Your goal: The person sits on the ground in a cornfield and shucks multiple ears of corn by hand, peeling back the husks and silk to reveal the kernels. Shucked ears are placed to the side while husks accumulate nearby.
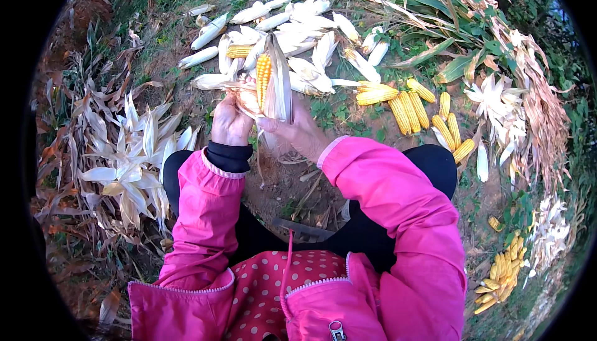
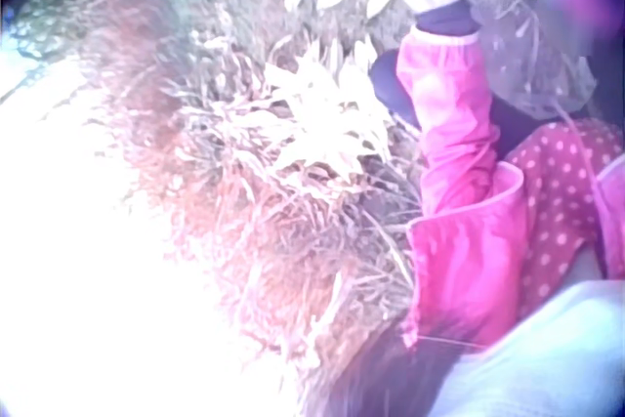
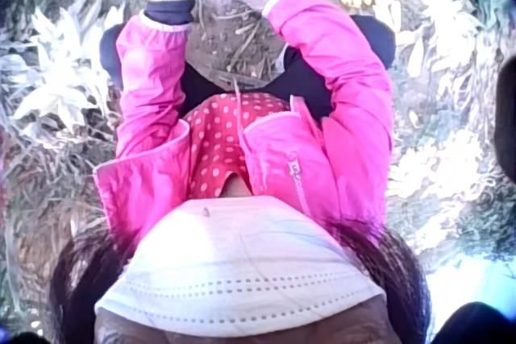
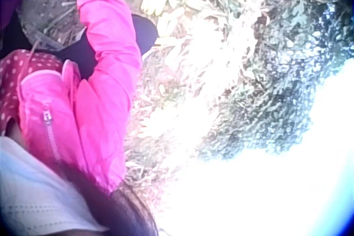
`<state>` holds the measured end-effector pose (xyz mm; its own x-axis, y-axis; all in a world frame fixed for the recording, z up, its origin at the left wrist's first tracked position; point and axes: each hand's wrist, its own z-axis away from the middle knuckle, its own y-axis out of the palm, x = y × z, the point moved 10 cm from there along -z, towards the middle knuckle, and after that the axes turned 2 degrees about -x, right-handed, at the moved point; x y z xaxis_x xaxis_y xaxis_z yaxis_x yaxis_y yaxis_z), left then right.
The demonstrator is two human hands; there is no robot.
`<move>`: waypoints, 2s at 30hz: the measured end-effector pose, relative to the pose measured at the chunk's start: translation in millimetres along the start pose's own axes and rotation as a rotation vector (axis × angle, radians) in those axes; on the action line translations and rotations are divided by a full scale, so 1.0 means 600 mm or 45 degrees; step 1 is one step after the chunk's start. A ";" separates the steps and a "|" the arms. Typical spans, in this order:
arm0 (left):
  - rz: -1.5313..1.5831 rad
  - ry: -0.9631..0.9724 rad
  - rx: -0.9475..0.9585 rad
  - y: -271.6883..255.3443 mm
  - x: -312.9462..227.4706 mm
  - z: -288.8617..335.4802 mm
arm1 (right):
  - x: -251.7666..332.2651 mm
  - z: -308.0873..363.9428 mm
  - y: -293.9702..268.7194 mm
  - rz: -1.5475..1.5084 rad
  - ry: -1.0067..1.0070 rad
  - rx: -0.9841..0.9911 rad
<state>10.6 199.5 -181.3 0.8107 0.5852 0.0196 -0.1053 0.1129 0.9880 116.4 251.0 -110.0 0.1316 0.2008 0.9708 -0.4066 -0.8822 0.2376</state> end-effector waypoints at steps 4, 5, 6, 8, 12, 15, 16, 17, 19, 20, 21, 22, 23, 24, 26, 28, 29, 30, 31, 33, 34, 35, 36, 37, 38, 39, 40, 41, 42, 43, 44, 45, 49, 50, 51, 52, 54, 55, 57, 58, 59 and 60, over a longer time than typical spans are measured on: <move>-0.180 0.166 -0.241 0.000 0.037 0.024 | -0.036 -0.009 -0.030 -0.259 0.024 -0.220; -0.143 0.116 -0.132 0.001 0.038 0.019 | -0.027 -0.016 -0.030 -0.316 0.018 -0.220; -0.106 0.066 -0.023 -0.005 0.031 0.012 | -0.032 -0.025 -0.036 -0.317 0.045 -0.223; -0.016 0.087 -0.074 0.007 0.035 0.009 | -0.027 -0.046 -0.065 -0.305 0.057 -0.268; -0.043 -0.087 0.038 0.079 0.083 0.041 | -0.003 -0.086 -0.169 -0.402 0.075 -0.522; -0.164 -0.263 0.182 0.103 0.094 0.073 | 0.048 -0.110 -0.265 -0.524 -0.010 -0.740; -0.164 -0.333 0.226 0.109 0.103 0.084 | 0.066 -0.117 -0.292 -0.539 -0.050 -0.745; -0.213 -0.382 0.274 0.116 0.111 0.094 | 0.084 -0.119 -0.317 -0.547 -0.091 -0.755; -0.562 -0.353 0.253 0.127 0.117 0.105 | 0.107 -0.112 -0.360 -0.523 -0.130 -0.835; -0.616 -0.417 0.313 0.129 0.124 0.105 | 0.104 -0.112 -0.366 -0.445 -0.109 -0.845; -0.813 -0.442 0.340 0.125 0.124 0.107 | 0.099 -0.112 -0.370 -0.366 -0.089 -0.853; -1.009 -0.456 0.368 0.121 0.121 0.109 | 0.097 -0.111 -0.358 -0.267 -0.062 -0.856; -1.213 -0.463 0.384 0.118 0.111 0.112 | 0.105 -0.111 -0.339 -0.130 -0.106 -0.824; -1.427 -0.437 0.401 0.130 0.090 0.108 | 0.119 -0.109 -0.318 0.046 -0.164 -0.771; -2.022 0.045 0.267 0.153 0.012 0.085 | 0.142 -0.111 -0.284 0.364 -0.270 -0.641; -2.583 0.603 0.126 0.189 -0.042 0.077 | 0.146 -0.110 -0.245 0.448 -0.385 -0.599; -2.594 0.645 0.064 0.183 -0.054 0.074 | 0.150 -0.101 -0.205 0.472 -0.383 -0.564; -2.379 0.518 0.047 0.167 -0.042 0.073 | 0.145 -0.094 -0.183 0.610 -0.301 -0.576; -2.154 0.399 0.044 0.158 -0.013 0.070 | 0.141 -0.087 -0.159 0.646 -0.330 -0.526; -1.836 0.102 0.106 0.132 0.050 0.077 | 0.119 -0.073 -0.102 0.562 -0.180 -0.361; -1.545 -0.031 0.070 0.105 0.082 0.073 | 0.112 -0.071 -0.083 0.534 -0.235 -0.295; -1.319 -0.106 0.120 0.107 0.113 0.075 | 0.103 -0.066 -0.069 0.597 -0.233 -0.262; -1.171 0.010 0.139 0.110 0.118 0.072 | 0.088 -0.063 -0.060 0.553 -0.222 -0.277; -1.023 0.122 0.163 0.110 0.117 0.069 | 0.080 -0.061 -0.051 0.511 -0.214 -0.296; -0.945 0.158 0.099 0.096 0.112 0.066 | 0.072 -0.057 -0.044 0.479 -0.169 -0.303; -0.868 0.194 0.036 0.083 0.105 0.064 | 0.069 -0.051 -0.036 0.447 -0.124 -0.309; -0.788 0.223 -0.019 0.076 0.100 0.061 | 0.066 -0.050 -0.035 0.419 -0.083 -0.323; -0.799 0.229 -0.006 0.078 0.099 0.061 | 0.072 -0.053 -0.029 0.392 -0.156 -0.284; -0.809 0.235 0.006 0.081 0.097 0.061 | 0.076 -0.055 -0.024 0.364 -0.228 -0.246; -0.825 0.244 0.012 0.083 0.092 0.065 | 0.085 -0.055 -0.011 0.328 -0.297 -0.204; -0.867 0.214 -0.016 0.072 0.091 0.066 | 0.098 -0.052 0.009 0.298 -0.253 -0.129; -0.864 0.218 -0.030 0.071 0.087 0.068 | 0.094 -0.054 0.010 0.299 -0.259 -0.144; -0.726 0.262 -0.034 0.079 0.085 0.070 | 0.094 -0.056 0.003 0.395 -0.302 -0.202; -0.664 0.288 -0.029 0.080 0.082 0.071 | 0.097 -0.055 0.004 0.434 -0.316 -0.208; -0.651 0.263 0.001 0.079 0.084 0.071 | 0.100 -0.055 0.004 0.488 -0.349 -0.216; -0.640 0.238 0.033 0.079 0.084 0.070 | 0.105 -0.056 0.005 0.539 -0.385 -0.224; -0.615 0.197 0.039 0.070 0.082 0.068 | 0.107 -0.056 0.006 0.602 -0.394 -0.245; -0.599 0.180 0.016 0.061 0.081 0.065 | 0.104 -0.056 0.006 0.614 -0.367 -0.256; -0.568 0.150 -0.002 0.053 0.076 0.062 | 0.093 -0.057 0.008 0.443 -0.268 -0.236; -0.554 0.131 0.007 0.053 0.076 0.061 | 0.087 -0.057 0.012 0.262 -0.197 -0.209; -0.539 0.112 0.016 0.053 0.076 0.061 | 0.078 -0.058 0.015 0.080 -0.126 -0.182; -0.456 0.080 0.034 0.057 0.080 0.063 | 0.070 -0.062 0.022 0.021 -0.072 -0.104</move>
<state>67.6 200.9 -140.6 0.7565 0.5607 -0.3367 0.1946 0.2985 0.9343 83.3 263.8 -64.6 0.1743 0.1603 0.9716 -0.4815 -0.8468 0.2261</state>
